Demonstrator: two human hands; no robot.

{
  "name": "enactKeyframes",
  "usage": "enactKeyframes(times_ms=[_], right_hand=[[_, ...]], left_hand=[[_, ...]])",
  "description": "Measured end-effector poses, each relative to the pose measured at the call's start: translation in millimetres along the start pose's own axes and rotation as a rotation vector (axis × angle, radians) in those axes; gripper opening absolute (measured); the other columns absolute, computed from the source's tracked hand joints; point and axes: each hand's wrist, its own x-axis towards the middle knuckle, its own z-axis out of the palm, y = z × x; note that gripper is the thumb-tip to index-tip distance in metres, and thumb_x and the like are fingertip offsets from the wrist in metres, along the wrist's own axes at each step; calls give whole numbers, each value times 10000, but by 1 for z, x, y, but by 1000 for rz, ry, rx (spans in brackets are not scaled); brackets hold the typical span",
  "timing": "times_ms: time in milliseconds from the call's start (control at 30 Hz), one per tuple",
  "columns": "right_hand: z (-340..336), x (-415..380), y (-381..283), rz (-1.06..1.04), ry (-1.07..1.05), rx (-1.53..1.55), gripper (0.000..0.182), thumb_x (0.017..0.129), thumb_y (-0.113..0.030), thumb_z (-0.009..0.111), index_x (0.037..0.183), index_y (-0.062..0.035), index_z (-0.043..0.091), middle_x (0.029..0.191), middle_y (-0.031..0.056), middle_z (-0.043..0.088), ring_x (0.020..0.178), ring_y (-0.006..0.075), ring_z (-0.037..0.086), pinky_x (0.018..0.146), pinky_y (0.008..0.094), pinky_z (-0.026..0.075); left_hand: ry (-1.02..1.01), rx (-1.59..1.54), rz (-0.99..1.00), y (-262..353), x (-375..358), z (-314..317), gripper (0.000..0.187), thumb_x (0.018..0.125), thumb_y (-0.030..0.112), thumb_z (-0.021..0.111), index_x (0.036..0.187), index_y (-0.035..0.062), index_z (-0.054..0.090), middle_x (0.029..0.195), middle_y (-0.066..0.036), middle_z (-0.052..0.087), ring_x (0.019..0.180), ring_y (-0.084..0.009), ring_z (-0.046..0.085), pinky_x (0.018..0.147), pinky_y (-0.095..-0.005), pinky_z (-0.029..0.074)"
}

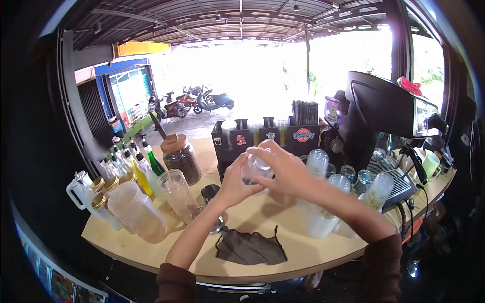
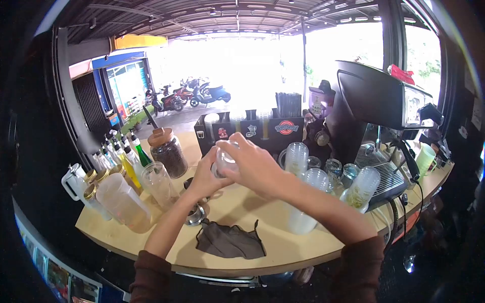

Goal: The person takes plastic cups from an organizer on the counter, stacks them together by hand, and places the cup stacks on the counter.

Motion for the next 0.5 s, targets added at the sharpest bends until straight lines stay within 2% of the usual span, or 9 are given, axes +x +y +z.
enactKeyframes(times_ms=[33, 100, 133, 167, 333, 400, 433, 500], right_hand=[[1, 13, 7, 21, -18, 16, 551, 770, -252, 660, 1250, -87, 445, 1150, 171, 450, 1001, 352, 558, 784, 409, 499], [10, 38, 32, 8, 19, 3, 560, 758, -252, 665, 1244, -69, 454, 1158, 193, 451, 1009, 376, 545, 862, 438, 457], [9, 55, 42, 70, 68, -28, 535, 749, -246, 683, 1206, -46, 489, 1123, 172, 480, 1009, 338, 539, 865, 405, 449], [8, 70, 53, 130, 84, -21, 544, 754, -245, 685, 1222, -55, 482, 1133, 182, 477, 1025, 345, 528, 881, 400, 441], [35, 141, 129, 211, 271, -83, 612, 739, -199, 712, 1292, -132, 459, 1174, 209, 461, 1081, 353, 483, 952, 416, 394], [53, 158, 155, 230, 224, -87, 624, 732, -204, 718, 1300, -149, 463, 1175, 211, 461, 1095, 355, 477, 958, 420, 389], [55, 167, 162, 237, 182, -87, 637, 726, -209, 724, 1307, -165, 468, 1177, 212, 461, 1109, 357, 471, 964, 424, 383], [61, 179, 175, 258, 148, -106, 624, 715, -214, 728, 1290, -155, 491, 1169, 214, 487, 1123, 348, 467, 970, 422, 379]], left_hand=[[42, 27, 89, -6, 9, -6, 872, 601, 244, 809, 1300, -13, 357, 1226, -184, 484, 1126, -282, 512, 968, -373, 397], [92, 31, 115, -31, 20, -15, 882, 607, 249, 807, 1304, -27, 342, 1249, -193, 456, 1138, -295, 498, 977, -373, 387], [154, 51, 153, -37, 30, -21, 892, 613, 253, 805, 1308, -40, 327, 1272, -203, 428, 1150, -309, 483, 985, -374, 377], [128, 41, 52, -42, 36, -27, 858, 666, 276, 769, 1310, -54, 309, 1301, -220, 382, 1200, -329, 425, 1015, -382, 345], [76, 263, 52, -116, 81, -25, 757, 756, 318, 692, 1306, -46, 321, 1335, -215, 359, 1252, -337, 365, 1039, -415, 307], [-15, 518, -51, -129, 88, -20, 749, 767, 314, 669, 1315, -48, 310, 1348, -226, 344, 1272, -350, 332, 1055, -436, 278], [-58, 585, -112, -129, 91, -18, 764, 762, 313, 667, 1331, -39, 299, 1367, -216, 332, 1289, -342, 311, 1062, -485, 258], [-79, 658, -107, -131, 92, -14, 779, 757, 320, 671, 1338, -35, 294, 1373, -203, 332, 1299, -329, 300, 1061, -510, 248]])
